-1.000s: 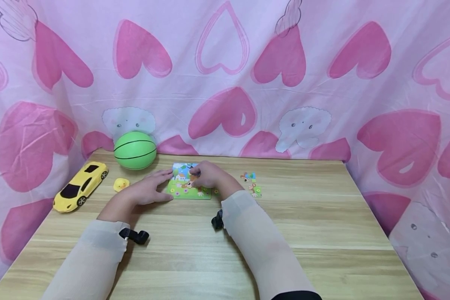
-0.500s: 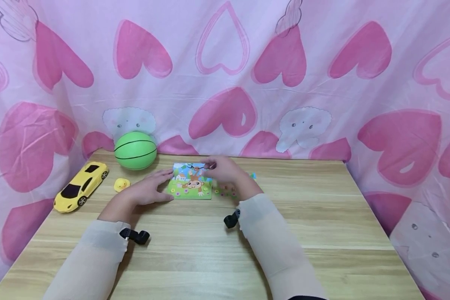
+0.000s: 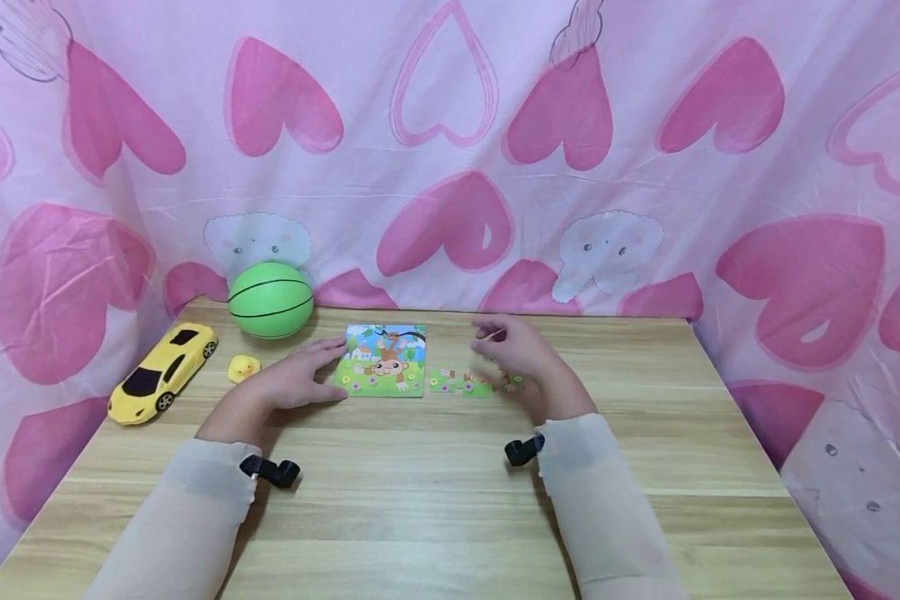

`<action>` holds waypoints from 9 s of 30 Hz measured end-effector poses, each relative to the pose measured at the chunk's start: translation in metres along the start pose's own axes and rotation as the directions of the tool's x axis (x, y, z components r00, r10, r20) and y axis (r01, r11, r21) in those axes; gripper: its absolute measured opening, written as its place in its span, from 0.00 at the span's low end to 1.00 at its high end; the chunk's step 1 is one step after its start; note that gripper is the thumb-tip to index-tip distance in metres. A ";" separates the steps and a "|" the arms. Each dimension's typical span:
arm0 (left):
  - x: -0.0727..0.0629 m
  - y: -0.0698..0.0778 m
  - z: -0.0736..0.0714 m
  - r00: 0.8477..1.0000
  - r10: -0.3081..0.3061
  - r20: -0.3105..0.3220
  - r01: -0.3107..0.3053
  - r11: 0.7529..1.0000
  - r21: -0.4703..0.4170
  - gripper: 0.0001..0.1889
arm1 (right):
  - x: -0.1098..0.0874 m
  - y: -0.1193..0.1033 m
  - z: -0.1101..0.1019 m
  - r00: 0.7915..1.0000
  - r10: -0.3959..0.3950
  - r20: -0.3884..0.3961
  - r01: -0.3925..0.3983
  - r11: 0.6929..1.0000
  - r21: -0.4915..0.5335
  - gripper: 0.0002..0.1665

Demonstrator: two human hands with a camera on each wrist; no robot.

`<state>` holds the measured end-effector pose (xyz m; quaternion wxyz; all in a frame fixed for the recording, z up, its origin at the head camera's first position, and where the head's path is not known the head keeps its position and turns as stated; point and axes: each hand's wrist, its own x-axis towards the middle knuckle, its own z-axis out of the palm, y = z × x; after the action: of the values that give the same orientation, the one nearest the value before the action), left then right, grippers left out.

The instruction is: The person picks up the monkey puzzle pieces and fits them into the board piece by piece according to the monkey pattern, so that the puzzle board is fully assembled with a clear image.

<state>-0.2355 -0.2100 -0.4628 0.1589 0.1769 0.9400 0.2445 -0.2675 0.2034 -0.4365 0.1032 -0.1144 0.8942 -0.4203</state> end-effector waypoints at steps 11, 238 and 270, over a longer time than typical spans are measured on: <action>0.001 -0.001 0.001 1.000 0.003 -0.003 -0.003 1.000 -0.002 0.49 | -0.012 0.039 -0.018 0.994 0.095 -0.054 -0.091 0.993 0.073 0.31; 0.000 0.002 -0.001 1.000 -0.010 0.010 0.010 1.000 0.000 0.49 | 0.013 -0.040 0.056 0.966 -0.111 0.235 0.126 0.991 -0.049 0.36; 0.000 0.000 -0.003 1.000 0.025 -0.009 -0.025 1.000 -0.012 0.49 | 0.064 -0.094 0.137 0.935 -0.157 0.318 0.199 0.974 -0.104 0.35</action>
<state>-0.2361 -0.2107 -0.4604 0.1528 0.1866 0.9369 0.2531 -0.2787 0.0272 -0.4549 0.1946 -0.2658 0.8794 -0.3437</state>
